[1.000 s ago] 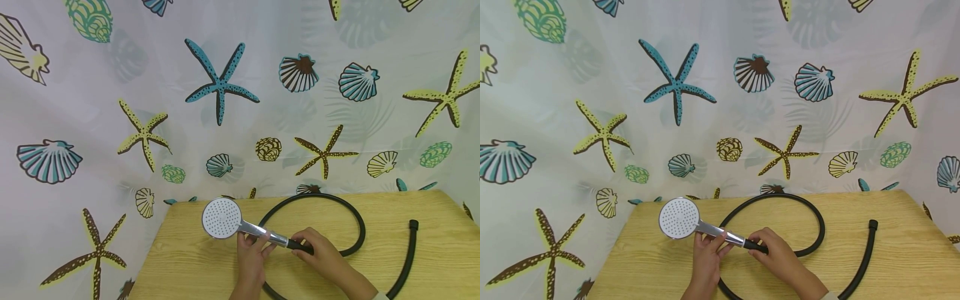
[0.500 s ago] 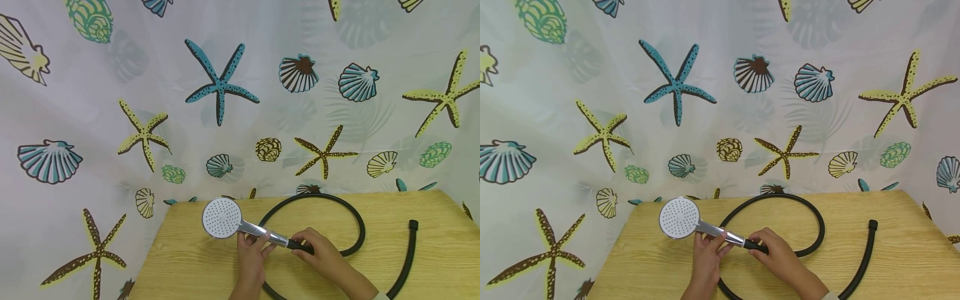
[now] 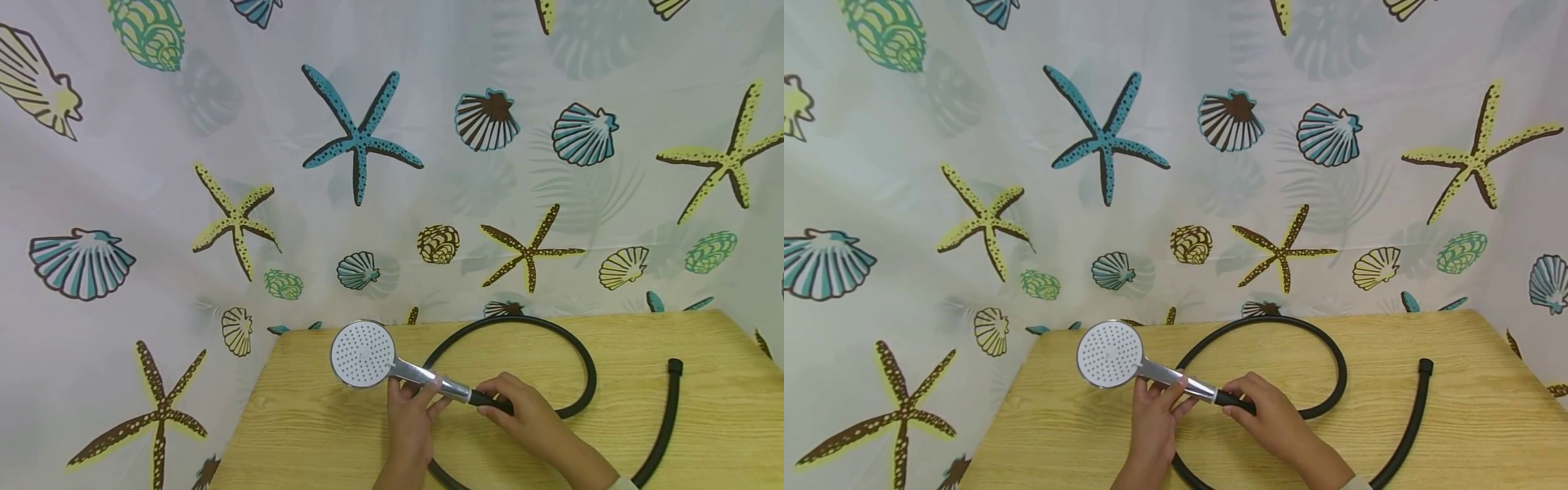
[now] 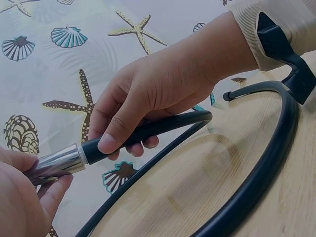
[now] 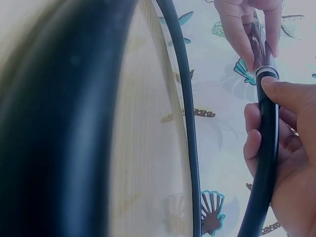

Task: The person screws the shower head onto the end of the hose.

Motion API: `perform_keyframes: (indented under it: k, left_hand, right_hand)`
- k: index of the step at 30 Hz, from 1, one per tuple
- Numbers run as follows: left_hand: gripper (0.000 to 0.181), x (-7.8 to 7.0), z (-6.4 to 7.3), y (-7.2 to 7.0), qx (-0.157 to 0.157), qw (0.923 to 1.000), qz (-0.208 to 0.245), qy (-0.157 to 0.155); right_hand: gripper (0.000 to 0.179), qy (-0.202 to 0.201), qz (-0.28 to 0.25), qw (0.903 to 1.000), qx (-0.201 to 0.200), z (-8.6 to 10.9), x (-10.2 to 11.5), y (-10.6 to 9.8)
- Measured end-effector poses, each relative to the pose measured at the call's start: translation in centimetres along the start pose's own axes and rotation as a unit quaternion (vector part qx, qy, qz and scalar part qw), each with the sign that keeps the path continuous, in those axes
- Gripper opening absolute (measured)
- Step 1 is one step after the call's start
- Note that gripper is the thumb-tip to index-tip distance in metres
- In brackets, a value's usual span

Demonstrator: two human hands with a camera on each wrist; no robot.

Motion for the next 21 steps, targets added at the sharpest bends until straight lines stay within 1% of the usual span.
perform_keyframes:
  k: [9, 13, 21]
  left_hand:
    - [0.056, -0.19, 0.02, 0.01, 0.002, 1.0, -0.003, 0.003]
    - [0.054, -0.29, 0.04, 0.06, 0.003, 1.0, -0.006, 0.004]
    - [0.052, -0.38, 0.09, 0.21, -0.001, 1.0, 0.001, 0.009]
  right_hand:
    - [0.025, 0.012, 0.011, 0.9998, 0.015, -0.09, -0.31, -0.05]
    - [0.027, 0.01, 0.014, 0.9996, 0.022, -0.03, -0.32, -0.09]
    - [0.028, 0.013, 0.013, 0.9996, 0.023, -0.04, -0.16, -0.15]
Point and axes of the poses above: each hand's wrist, its own z-axis away from the middle knuckle, its own y-axis out of the palm, x = y × z, the point moved 2 cm from there along -z, towards the middle knuckle, and after that the axes turned 8 degrees about x, right-handed, at the moved point
